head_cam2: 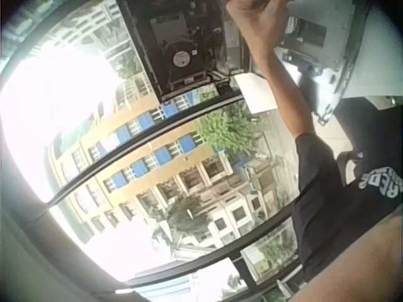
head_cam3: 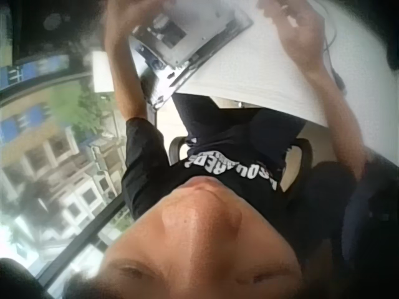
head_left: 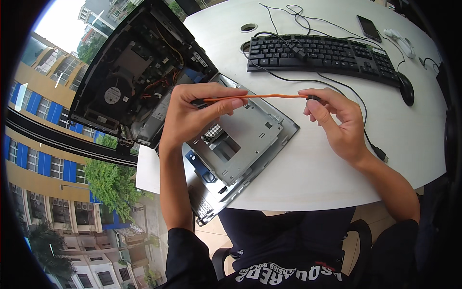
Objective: Remove various internal components from a desktop computer tower.
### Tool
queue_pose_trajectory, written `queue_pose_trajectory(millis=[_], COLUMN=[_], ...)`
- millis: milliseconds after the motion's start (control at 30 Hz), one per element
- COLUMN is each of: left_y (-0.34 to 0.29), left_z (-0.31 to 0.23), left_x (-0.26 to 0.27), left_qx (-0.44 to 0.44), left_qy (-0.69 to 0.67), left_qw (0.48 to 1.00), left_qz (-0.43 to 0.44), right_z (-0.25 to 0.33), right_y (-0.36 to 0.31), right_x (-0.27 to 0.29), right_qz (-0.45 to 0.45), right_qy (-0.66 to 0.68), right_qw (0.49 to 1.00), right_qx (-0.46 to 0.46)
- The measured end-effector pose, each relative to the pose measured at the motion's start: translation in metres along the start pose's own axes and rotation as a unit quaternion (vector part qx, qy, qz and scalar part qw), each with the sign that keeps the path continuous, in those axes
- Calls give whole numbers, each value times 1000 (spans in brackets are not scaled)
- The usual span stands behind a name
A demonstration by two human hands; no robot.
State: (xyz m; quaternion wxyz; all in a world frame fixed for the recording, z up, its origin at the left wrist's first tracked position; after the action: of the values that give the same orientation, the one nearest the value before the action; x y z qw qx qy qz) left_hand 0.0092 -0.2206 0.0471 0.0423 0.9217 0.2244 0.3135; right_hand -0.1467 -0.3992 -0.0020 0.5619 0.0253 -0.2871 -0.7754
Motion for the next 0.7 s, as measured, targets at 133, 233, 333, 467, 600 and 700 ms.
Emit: queue_pose_trajectory(millis=[133, 233, 333, 467, 600, 700], left_y=[0, 0, 1, 1, -2, 0], left_z=[5, 2, 2, 1, 1, 2], left_x=[-6, -10, -10, -6, -2, -5], left_qx=[6, 7, 4, 5, 5, 11], left_qy=[-42, -46, -38, -23, -17, -20], left_qw=[999, 999, 999, 1000, 1000, 1000], left_qz=[14, 21, 23, 6, -4, 11], right_z=[6, 6, 8, 14, 29, 29], right_y=[0, 0, 0, -1, -5, -6], right_x=[0, -4, -7, -10, -22, -21], right_qz=[-4, 4, 13, 40, 61, 55], right_qy=[-40, -37, -48, -64, -100, -91], right_qw=[998, 998, 996, 994, 982, 986], right_qx=[39, 58, 69, 74, 148, 130])
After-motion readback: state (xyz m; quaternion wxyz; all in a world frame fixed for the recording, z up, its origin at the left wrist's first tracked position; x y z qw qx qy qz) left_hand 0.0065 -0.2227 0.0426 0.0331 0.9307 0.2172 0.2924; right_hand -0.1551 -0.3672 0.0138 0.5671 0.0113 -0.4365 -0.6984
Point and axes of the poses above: each hand's wrist, its own y-axis towards the middle knuckle, its own x-axis out of the back of the hand, z = x × y, the point moved 9 cm from there along y, towards the middle knuckle, and after that the axes turned 8 degrees about z, right-handed, at the moved point
